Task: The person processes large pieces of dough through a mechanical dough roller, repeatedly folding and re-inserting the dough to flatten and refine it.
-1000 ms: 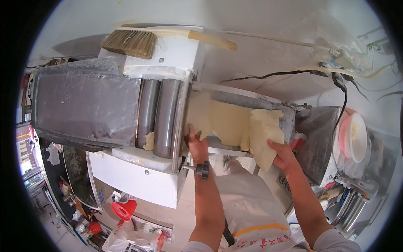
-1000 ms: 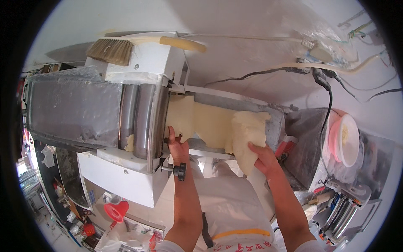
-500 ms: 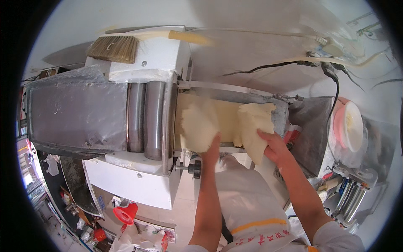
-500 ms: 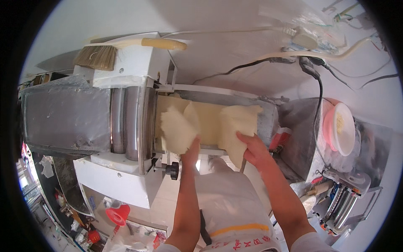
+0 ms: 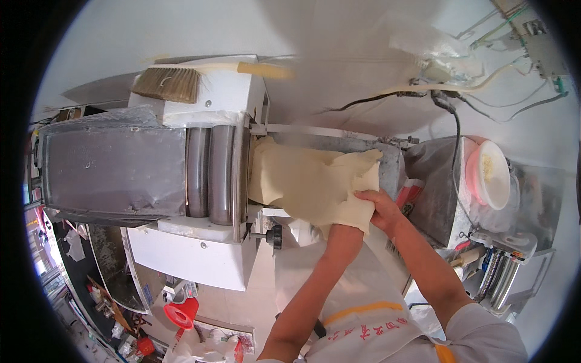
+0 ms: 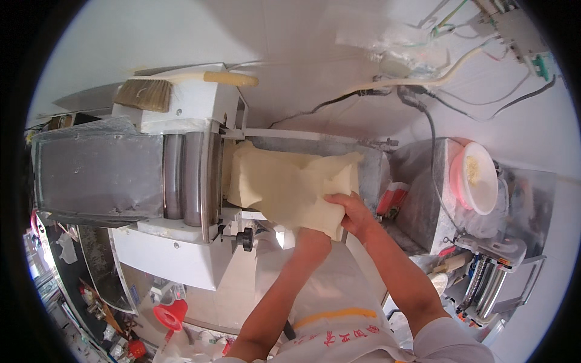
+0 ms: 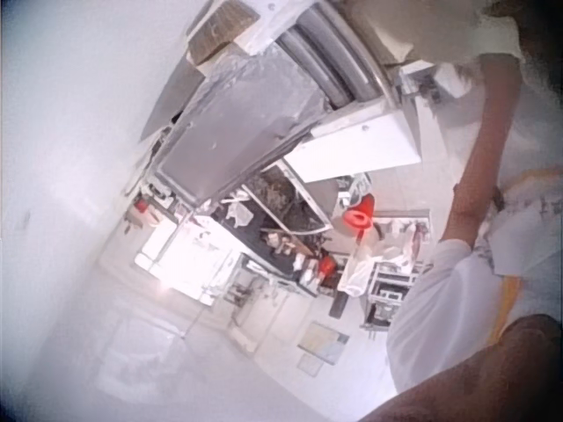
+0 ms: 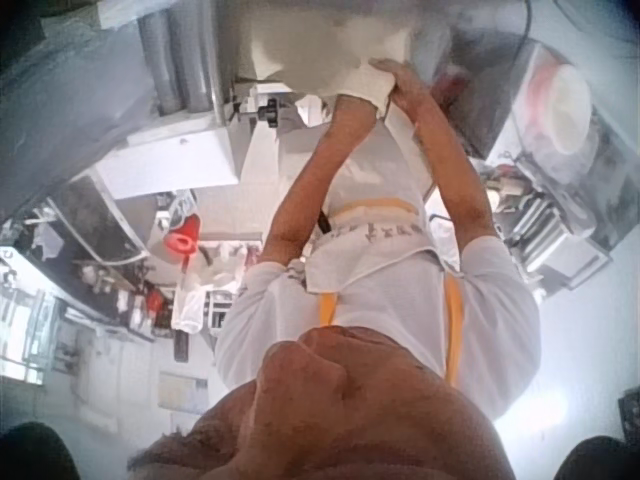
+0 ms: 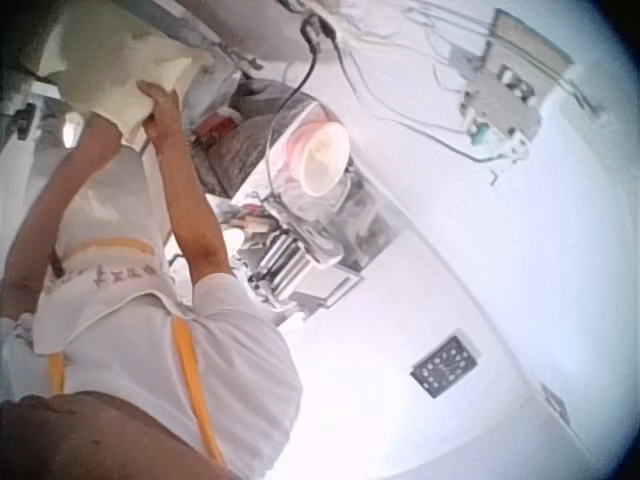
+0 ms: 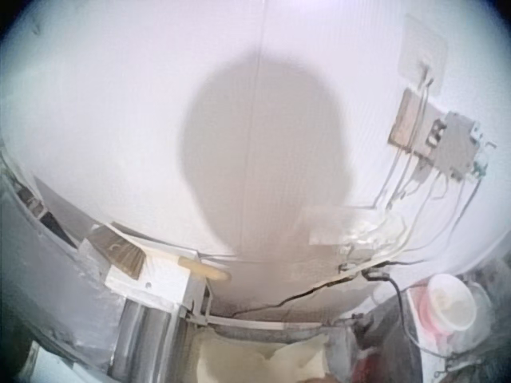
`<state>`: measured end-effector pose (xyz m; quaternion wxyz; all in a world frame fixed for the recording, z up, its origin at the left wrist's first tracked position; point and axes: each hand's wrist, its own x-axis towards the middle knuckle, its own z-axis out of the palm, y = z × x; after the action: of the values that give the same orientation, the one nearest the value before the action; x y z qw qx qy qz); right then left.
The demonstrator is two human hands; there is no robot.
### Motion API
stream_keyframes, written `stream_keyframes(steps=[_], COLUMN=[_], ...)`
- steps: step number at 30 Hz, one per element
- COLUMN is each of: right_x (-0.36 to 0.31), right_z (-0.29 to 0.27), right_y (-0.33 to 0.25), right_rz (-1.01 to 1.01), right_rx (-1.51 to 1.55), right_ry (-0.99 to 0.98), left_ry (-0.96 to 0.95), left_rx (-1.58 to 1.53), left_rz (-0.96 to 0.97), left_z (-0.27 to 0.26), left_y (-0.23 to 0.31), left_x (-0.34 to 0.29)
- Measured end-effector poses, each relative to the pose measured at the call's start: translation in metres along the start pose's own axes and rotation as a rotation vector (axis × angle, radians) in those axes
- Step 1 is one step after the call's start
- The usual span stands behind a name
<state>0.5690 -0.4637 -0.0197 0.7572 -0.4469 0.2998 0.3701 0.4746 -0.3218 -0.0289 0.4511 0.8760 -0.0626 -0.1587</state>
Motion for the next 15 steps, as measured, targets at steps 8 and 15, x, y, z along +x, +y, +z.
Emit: stream_keyframes(steps=[8,15], right_x=[-0.125,-0.291], right_z=[0.059,0.132], right_y=[-0.102,-0.204], right_rz=[-0.295,-0.901], right_rx=[0.084,-0.262], right_ry=[0.155,0.147], left_ry=[0.394,-0.461], left_rx=[-0.757,-2.144], left_rz=[-0.568,-0.984], left_z=[-0.046,0.051], left_y=[-0.011,-0.054], left_x=[-0.122,-0.04])
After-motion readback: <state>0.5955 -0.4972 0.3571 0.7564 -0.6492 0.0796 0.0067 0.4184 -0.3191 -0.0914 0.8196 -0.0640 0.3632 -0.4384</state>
